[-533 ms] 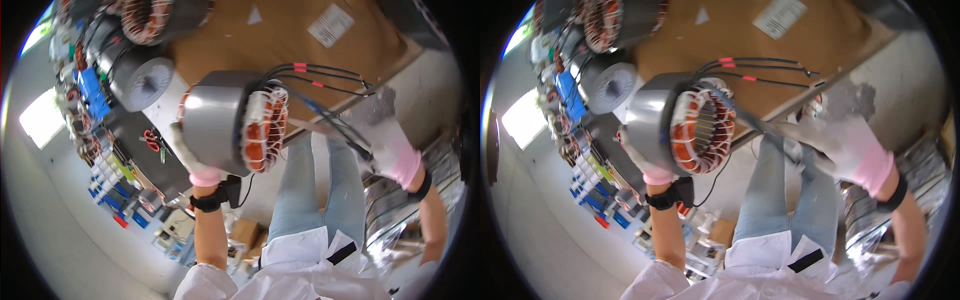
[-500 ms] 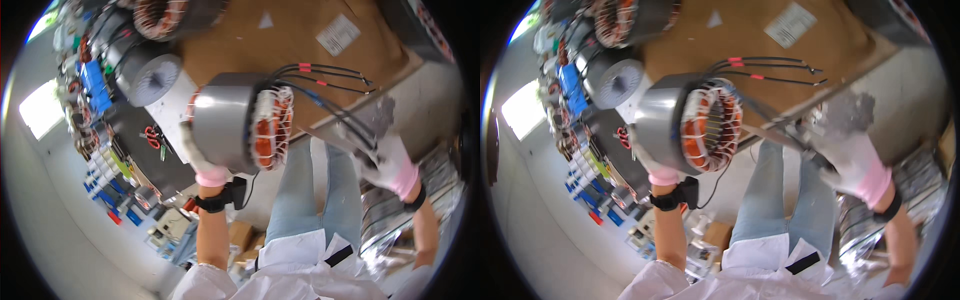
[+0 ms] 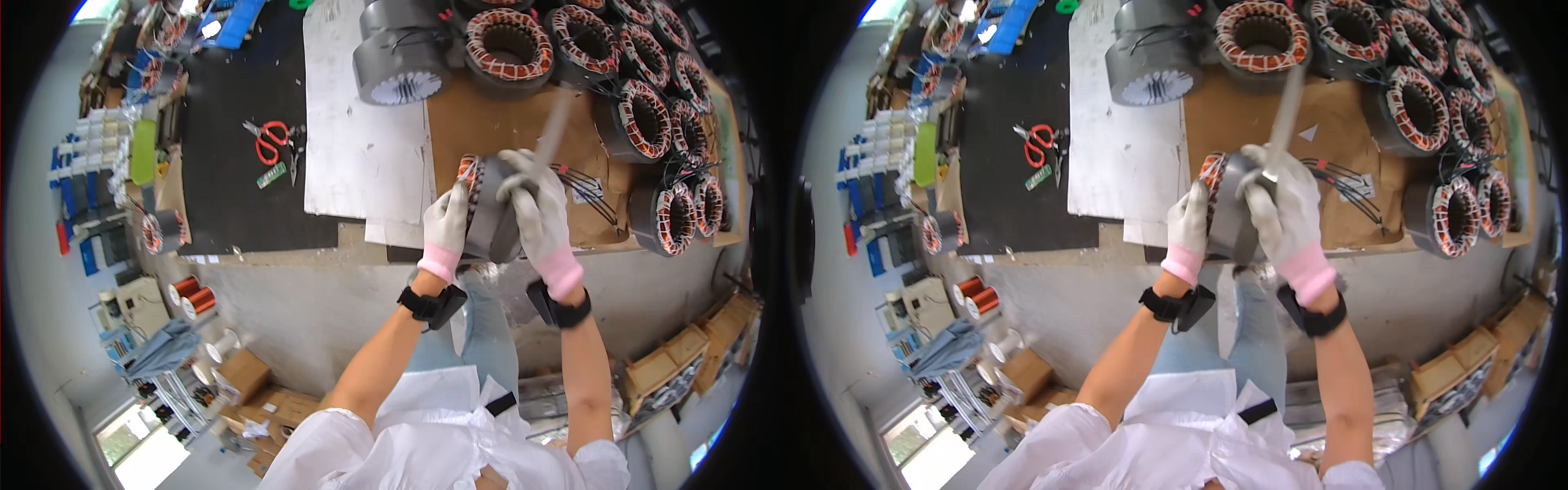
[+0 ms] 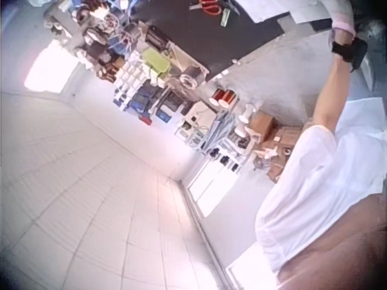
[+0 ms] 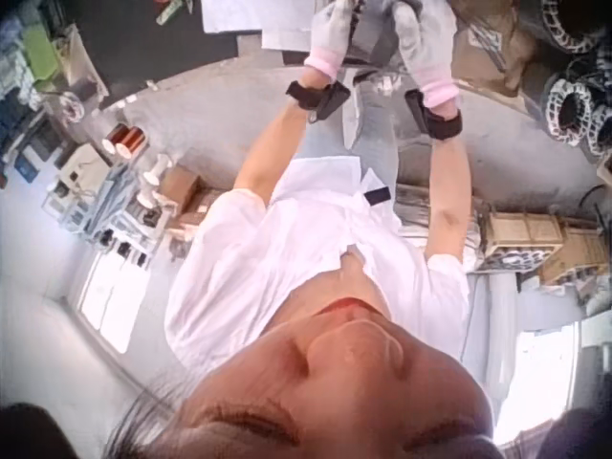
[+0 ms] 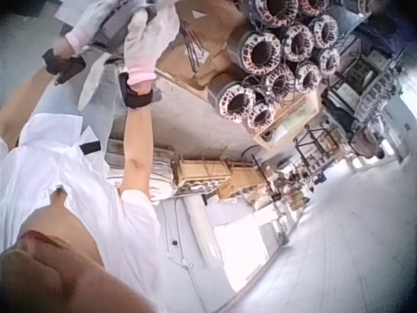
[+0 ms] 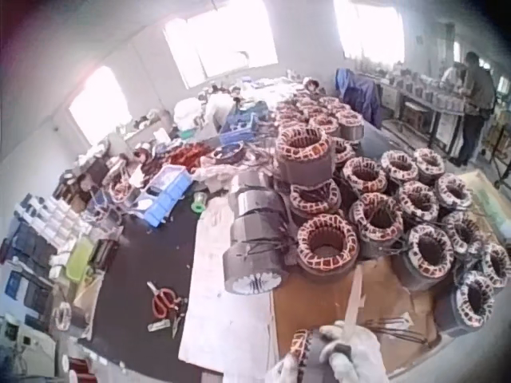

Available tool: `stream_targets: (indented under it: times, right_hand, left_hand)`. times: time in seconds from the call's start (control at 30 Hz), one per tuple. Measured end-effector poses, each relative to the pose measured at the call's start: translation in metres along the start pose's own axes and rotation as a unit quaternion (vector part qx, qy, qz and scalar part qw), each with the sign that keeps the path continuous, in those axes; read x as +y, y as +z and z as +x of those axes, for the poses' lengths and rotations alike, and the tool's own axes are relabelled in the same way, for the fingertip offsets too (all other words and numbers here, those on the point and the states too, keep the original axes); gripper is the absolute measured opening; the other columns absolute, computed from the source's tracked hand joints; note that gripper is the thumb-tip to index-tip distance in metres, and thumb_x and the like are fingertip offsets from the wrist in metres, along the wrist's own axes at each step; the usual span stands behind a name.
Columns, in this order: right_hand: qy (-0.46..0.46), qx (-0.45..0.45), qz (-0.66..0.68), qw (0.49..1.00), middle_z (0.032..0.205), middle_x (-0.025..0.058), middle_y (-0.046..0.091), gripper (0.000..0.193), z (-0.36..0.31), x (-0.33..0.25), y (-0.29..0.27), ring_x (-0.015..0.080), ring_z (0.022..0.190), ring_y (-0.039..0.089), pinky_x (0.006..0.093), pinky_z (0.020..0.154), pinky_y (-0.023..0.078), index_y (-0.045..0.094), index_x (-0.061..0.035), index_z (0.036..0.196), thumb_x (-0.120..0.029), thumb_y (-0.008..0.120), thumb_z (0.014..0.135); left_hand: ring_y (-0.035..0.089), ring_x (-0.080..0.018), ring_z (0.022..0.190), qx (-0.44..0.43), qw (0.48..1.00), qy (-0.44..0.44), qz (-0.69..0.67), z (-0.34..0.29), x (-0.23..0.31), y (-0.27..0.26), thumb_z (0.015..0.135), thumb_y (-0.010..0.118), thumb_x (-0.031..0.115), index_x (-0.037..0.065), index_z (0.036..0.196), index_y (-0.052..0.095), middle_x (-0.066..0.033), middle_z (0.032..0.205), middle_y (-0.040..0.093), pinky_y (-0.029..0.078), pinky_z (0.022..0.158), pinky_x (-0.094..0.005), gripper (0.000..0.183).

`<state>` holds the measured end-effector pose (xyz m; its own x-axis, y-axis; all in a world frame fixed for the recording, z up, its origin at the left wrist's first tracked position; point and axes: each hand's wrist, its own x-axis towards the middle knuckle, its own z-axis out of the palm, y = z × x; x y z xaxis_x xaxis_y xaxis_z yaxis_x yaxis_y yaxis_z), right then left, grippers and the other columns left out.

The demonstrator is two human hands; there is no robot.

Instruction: Inspecting and organizing electric motor stators on a workbench.

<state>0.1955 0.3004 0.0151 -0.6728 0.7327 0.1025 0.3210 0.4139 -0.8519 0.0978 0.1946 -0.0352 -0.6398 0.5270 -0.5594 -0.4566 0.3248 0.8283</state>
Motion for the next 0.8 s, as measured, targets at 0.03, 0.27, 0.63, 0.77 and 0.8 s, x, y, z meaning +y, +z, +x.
stream_targets:
  times: [0.03, 0.27, 0.63, 0.77, 0.8]
  right_hand:
    - [0.037, -0.030, 0.007, 0.999, 0.106, 0.0165, 0.060, 0.025, 0.005, -0.002, 0.006, 0.0319, 0.100, 0.054, 0.0363, 0.088, 0.039, 0.058, -0.0020, 0.074, -0.017, 0.041, 0.083]
    - [0.136, -0.031, 0.205, 0.969, 0.111, 0.0179, 0.058, 0.043, 0.019, 0.028, 0.013, 0.0211, 0.097, 0.054, 0.0304, 0.083, 0.040, 0.053, 0.0015, 0.079, -0.034, 0.034, 0.092]
    - [0.118, -0.064, 0.188, 0.973, 0.116, 0.0233, 0.054, 0.057, 0.013, 0.041, 0.008, 0.0316, 0.115, 0.044, 0.0393, 0.101, 0.026, 0.049, -0.0013, 0.074, -0.052, 0.027, 0.089]
    - [0.072, -0.057, 0.167, 0.982, 0.118, 0.0229, 0.051, 0.059, 0.014, 0.043, -0.002, 0.0301, 0.115, 0.044, 0.0392, 0.102, 0.026, 0.048, -0.0021, 0.074, -0.052, 0.021, 0.091]
    - [0.078, 0.001, 0.188, 0.979, 0.117, 0.0240, 0.052, 0.058, 0.011, 0.036, 0.003, 0.0307, 0.116, 0.044, 0.0388, 0.102, 0.026, 0.047, -0.0020, 0.074, -0.051, 0.023, 0.092]
  left_hand:
    - [0.039, -0.0061, 0.058, 0.005, 1.000, -0.010, -0.016, -0.003, -0.002, -0.008, 0.091, 0.048, 0.026, 0.000, 0.078, 0.056, 0.0024, 0.065, 0.049, 0.033, 0.051, -0.0230, 0.031]
    - [0.053, -0.0243, 0.093, -0.100, 0.711, 0.592, 0.366, 0.008, 0.021, -0.036, 0.073, 0.059, 0.012, 0.018, 0.100, 0.058, -0.0075, 0.100, 0.052, 0.047, 0.079, -0.0356, 0.028]
    - [0.056, -0.0145, 0.068, -0.313, 0.568, 0.700, 0.297, 0.031, 0.027, 0.001, 0.072, 0.055, 0.017, 0.002, 0.095, 0.050, -0.0029, 0.076, 0.051, 0.048, 0.053, -0.0238, 0.028]
    - [0.054, -0.0161, 0.066, -0.176, 0.649, 0.736, 0.080, 0.008, 0.044, 0.044, 0.063, 0.058, 0.022, 0.009, 0.068, 0.054, -0.0030, 0.067, 0.051, 0.044, 0.045, -0.0231, 0.014]
    - [0.053, -0.0166, 0.061, -0.222, 0.646, 0.724, 0.096, -0.005, 0.059, 0.049, 0.062, 0.058, 0.023, 0.010, 0.061, 0.052, -0.0032, 0.063, 0.051, 0.044, 0.044, -0.0249, 0.014]
